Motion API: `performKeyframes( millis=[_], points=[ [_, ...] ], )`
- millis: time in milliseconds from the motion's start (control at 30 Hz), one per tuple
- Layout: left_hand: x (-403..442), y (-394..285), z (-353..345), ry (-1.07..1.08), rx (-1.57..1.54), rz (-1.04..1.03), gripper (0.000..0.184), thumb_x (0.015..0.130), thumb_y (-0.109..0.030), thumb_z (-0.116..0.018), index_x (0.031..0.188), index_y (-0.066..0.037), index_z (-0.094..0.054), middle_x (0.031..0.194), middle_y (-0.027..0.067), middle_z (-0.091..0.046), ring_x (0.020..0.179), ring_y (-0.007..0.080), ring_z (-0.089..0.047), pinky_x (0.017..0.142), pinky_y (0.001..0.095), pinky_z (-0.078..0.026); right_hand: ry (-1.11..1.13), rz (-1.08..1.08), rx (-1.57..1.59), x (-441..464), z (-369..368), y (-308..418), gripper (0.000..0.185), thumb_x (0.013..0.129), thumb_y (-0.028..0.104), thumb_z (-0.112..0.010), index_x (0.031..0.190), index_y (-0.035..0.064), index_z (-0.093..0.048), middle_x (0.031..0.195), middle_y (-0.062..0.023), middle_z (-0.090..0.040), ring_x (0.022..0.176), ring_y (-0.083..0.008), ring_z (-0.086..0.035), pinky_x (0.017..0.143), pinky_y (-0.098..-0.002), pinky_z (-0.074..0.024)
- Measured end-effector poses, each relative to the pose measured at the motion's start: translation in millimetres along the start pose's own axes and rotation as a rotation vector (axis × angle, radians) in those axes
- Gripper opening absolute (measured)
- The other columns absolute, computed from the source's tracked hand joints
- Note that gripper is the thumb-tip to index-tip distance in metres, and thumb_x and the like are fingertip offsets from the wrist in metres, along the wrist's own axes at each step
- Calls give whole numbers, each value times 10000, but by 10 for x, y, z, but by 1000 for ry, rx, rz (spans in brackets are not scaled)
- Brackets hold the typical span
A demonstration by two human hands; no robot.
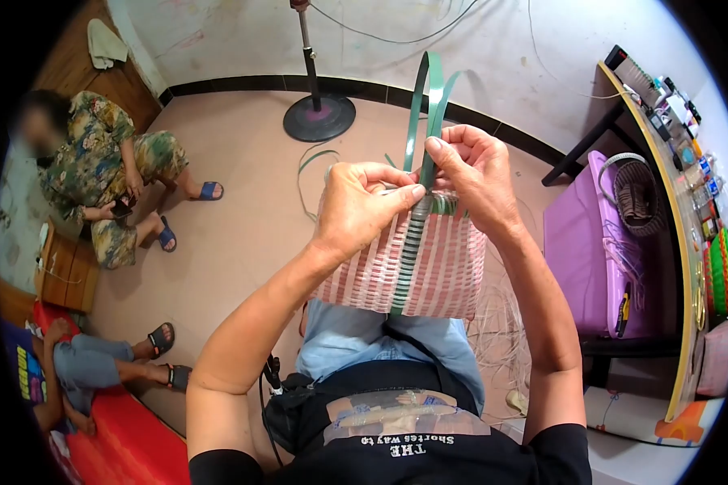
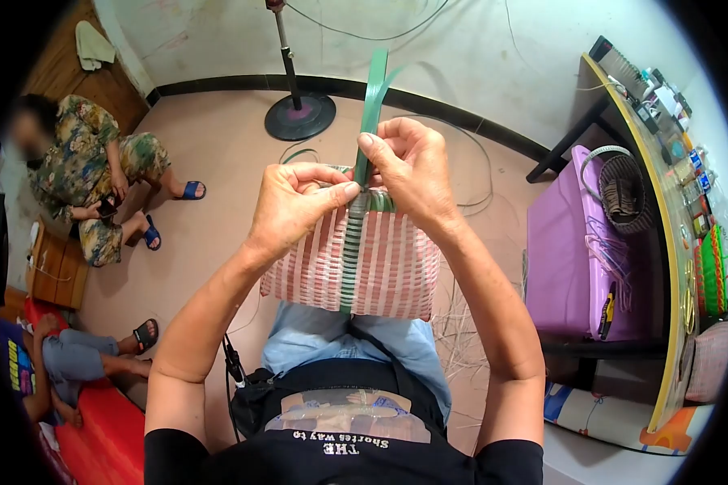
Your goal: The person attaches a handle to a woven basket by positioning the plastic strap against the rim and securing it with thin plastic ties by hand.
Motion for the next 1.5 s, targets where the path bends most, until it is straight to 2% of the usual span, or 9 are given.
performKeyframes(
  millis=[467, 700, 767, 800, 1033, 1133, 1233, 1400, 1500],
  points=[
    [-106, -36, -33, 20, -63, 24, 168, 851, -55, -774, 772, 8, -640, 752, 75, -698, 646, 65, -635, 546, 199, -503, 79, 80, -109, -153, 12, 5, 211, 881, 19, -694, 1026, -121, -636, 770, -96, -689, 674, -104, -653, 556, -240, -529],
    [-137, -4, -24, -13, -76, 1, 219, 853, -54, -773, 730, 7, -603, 816, 103, -713, 677, 91, -647, 567, 217, -529, 160, 57, 27, -175, 36, -85, 277, 939, 40, -654, 1166, -93, -568, 905, -126, -714, 835, -177, -720, 742, -299, -624],
    [-138, 38, 27, 30, -48, 41, 248, 879, -85, -757, 710, -51, -580, 774, 58, -694, 609, 29, -577, 513, 177, -453, 192, 49, 35, -186, 34, -85, 295, 938, 48, -662, 1179, -88, -559, 906, -125, -714, 838, -179, -721, 753, -302, -622],
    [-139, 15, 43, 52, -34, 61, 265, 892, -101, -749, 699, -80, -568, 753, 35, -685, 575, -3, -542, 486, 156, -415, 163, 56, 103, -216, 1, -65, 245, 923, 19, -661, 1124, -98, -585, 866, -94, -695, 762, -117, -675, 628, -246, -563],
    [-177, 25, 82, 113, -356, 202, 201, 955, -133, -672, 790, -52, -590, 614, -51, -530, 432, -12, -299, 383, 189, -181, 134, 141, 85, -277, -22, -79, 207, 926, 0, -650, 1102, -78, -572, 842, -88, -682, 782, -115, -674, 666, -242, -556],
    [-258, 20, 33, 64, -458, 180, 193, 959, -122, -662, 800, -46, -584, 595, -66, -492, 436, -12, -295, 390, 196, -185, 137, 133, 123, -289, -41, -67, 204, 926, 0, -652, 1097, -76, -571, 849, -94, -686, 782, -120, -678, 667, -244, -555],
    [-337, -14, 20, 94, -456, 97, 164, 945, -130, -686, 828, -30, -631, 671, -42, -588, 491, -8, -382, 442, 174, -298, 129, 131, 121, -281, -43, -54, 215, 923, 2, -658, 1101, -80, -569, 837, -94, -688, 771, -124, -681, 663, -246, -554],
    [-674, -275, -310, -15, 62, -209, 146, 993, -106, -607, 881, -13, -601, 664, -93, -473, 597, -12, -373, 508, 201, -298, 102, 147, 21, -265, -31, -45, 235, 903, 41, -708, 1072, -76, -593, 810, -83, -694, 714, -107, -664, 620, -230, -535],
    [-820, -270, -571, -116, 537, -579, 102, 960, -71, -579, 998, 15, -616, 629, 117, -595, 516, 227, -593, 488, 361, -437, 48, 170, -185, -271, 14, 41, 189, 857, 75, -760, 932, -61, -652, 708, -91, -693, 617, -83, -629, 536, -241, -497]
  ],
)
Point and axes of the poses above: each hand's wrist, its own x-axis towards the middle knuckle, its own z-axis out of the back of the hand, y = z × x, the point moved 4 cm from there along x, towards the middle knuckle
